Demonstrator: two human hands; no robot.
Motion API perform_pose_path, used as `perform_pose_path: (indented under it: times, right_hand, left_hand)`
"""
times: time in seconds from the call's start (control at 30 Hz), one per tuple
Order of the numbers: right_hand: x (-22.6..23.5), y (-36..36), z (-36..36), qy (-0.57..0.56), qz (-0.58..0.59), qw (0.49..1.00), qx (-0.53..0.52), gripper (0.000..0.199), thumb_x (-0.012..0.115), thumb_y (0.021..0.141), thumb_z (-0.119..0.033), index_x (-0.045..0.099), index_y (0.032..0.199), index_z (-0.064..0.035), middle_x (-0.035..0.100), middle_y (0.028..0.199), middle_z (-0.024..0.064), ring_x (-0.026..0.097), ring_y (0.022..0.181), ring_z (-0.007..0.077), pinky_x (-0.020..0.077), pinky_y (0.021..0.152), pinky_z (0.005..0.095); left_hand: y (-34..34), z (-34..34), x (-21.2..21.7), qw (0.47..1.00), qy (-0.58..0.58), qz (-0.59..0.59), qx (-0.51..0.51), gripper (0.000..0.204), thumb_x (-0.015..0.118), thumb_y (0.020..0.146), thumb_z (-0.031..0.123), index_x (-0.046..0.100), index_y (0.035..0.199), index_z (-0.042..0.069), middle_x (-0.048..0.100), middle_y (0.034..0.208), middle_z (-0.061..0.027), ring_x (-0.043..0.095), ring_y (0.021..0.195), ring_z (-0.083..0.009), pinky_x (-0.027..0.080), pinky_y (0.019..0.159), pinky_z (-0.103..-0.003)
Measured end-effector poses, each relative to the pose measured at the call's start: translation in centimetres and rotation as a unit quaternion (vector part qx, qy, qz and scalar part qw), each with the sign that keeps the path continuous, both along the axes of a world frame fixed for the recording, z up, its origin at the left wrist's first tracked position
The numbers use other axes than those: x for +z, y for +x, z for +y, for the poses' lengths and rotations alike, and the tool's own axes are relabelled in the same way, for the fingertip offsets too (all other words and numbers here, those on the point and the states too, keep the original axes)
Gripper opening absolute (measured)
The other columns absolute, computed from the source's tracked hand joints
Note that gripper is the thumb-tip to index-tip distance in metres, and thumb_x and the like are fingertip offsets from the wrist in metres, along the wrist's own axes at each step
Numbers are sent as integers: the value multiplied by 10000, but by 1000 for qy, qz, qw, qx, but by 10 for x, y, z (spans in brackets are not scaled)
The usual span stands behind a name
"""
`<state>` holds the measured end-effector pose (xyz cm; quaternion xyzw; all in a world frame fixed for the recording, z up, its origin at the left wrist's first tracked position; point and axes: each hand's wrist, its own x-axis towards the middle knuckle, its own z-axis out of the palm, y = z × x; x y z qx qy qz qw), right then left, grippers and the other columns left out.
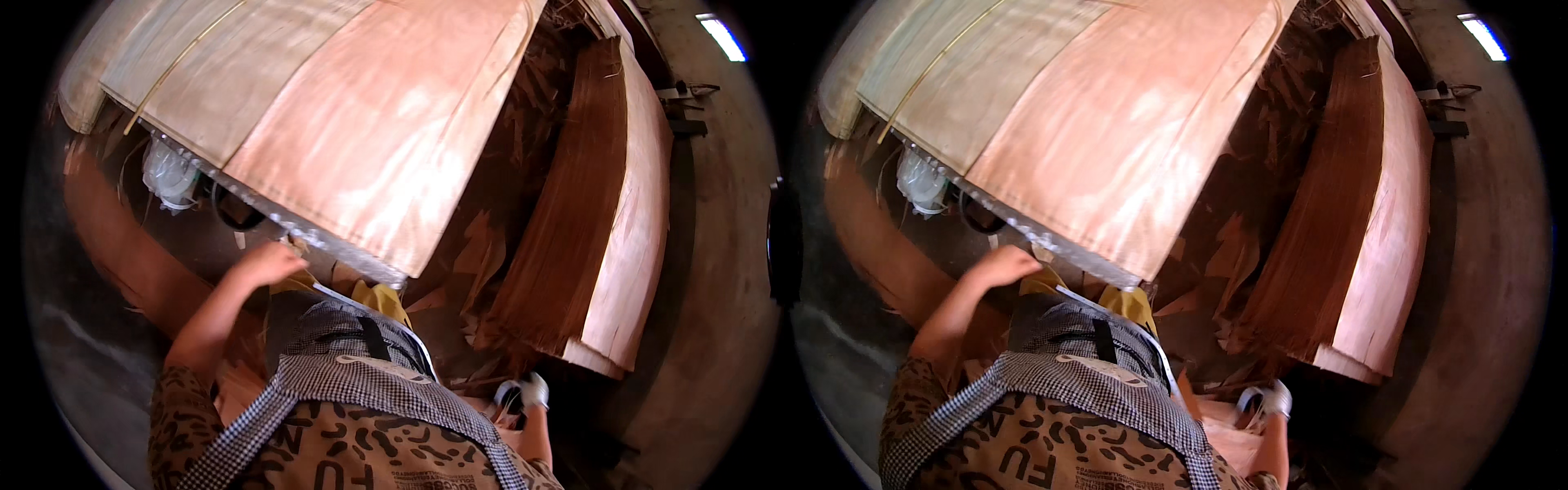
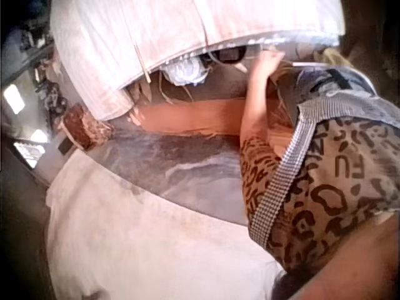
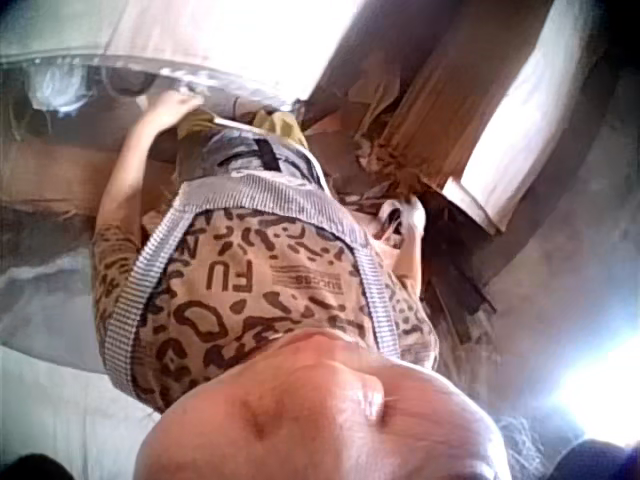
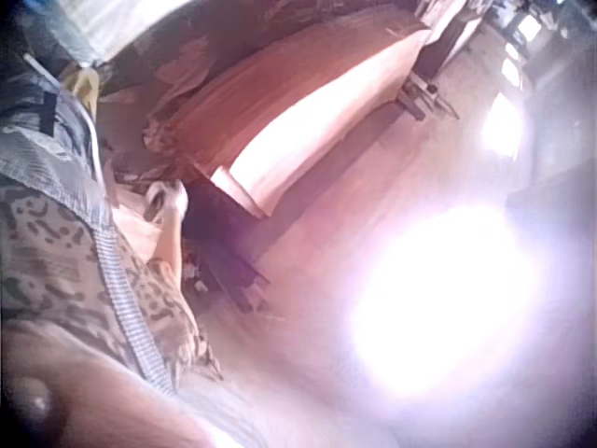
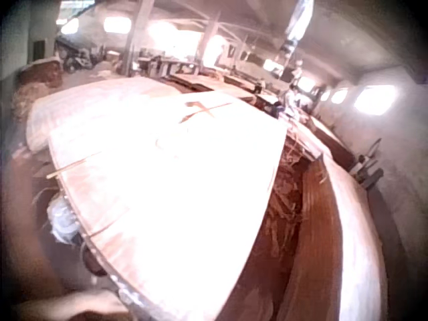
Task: The person measures, cuts, and sorts thin sheets of wood veneer using a measuring stick and a handheld blade in a factory environment.
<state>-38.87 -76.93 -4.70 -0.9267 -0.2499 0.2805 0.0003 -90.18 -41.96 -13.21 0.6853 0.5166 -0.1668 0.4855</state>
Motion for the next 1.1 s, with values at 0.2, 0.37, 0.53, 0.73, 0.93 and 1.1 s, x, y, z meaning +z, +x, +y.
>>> perform_pose_path:
  times: [0.2, 0.37, 0.53, 0.73, 0.93, 1.1]
  right_hand:
    - [8, -56, 198, 249, 191, 885, 345, 164, 669, 689, -78, 592, 828, -33, 586, 768, 110, 571, 694, 210, 458, 619, 300]
    - [43, -40, 248, 367, 389, 827, 173, 221, 697, 680, -58, 570, 859, -39, 574, 749, 37, 553, 662, 155, 454, 607, 263]
    - [9, -38, 256, 371, 573, 724, 96, 230, 694, 717, -172, 589, 886, -57, 593, 930, 64, 537, 888, 138, 413, 787, 245]
    - [8, -2, 282, 359, 620, 687, -122, 175, 616, 793, -213, 543, 908, -103, 604, 806, 35, 563, 628, 127, 400, 435, 211]
    - [-8, -2, 338, 295, 594, 745, 66, 144, 580, 819, -153, 504, 927, -97, 575, 755, 33, 563, 644, 121, 408, 471, 210]
    - [-8, -42, 366, 82, 521, 806, 267, 101, 559, 833, -145, 536, 854, -49, 613, 698, 36, 545, 561, 79, 378, 448, 180]
  left_hand:
    - [261, -101, 49, 864, 306, -392, -76, 412, 542, 831, 192, 459, 1206, 43, 500, 1167, -186, 523, 1025, -275, 401, 891, -338]
    - [298, -86, 72, 882, -1, -412, 228, 194, 546, 811, 29, 586, 996, -16, 622, 795, -71, 587, 727, -124, 456, 652, -231]
    - [314, -75, 105, 887, 174, -358, 233, 75, 600, 775, 54, 611, 817, -8, 606, 671, -93, 575, 619, -94, 429, 553, -225]
    - [257, -82, 52, 853, 476, -158, 146, 403, 652, 680, 114, 550, 1069, 90, 440, 1204, -131, 407, 1118, -291, 325, 954, -401]
    - [209, -105, 27, 868, 463, 4, 181, 478, 626, 715, 166, 500, 1177, 157, 340, 1295, -101, 318, 1208, -291, 264, 997, -418]
    - [203, -106, 11, 872, 452, 67, 174, 459, 614, 725, 179, 489, 1165, 134, 380, 1272, -34, 349, 1194, -199, 265, 995, -369]
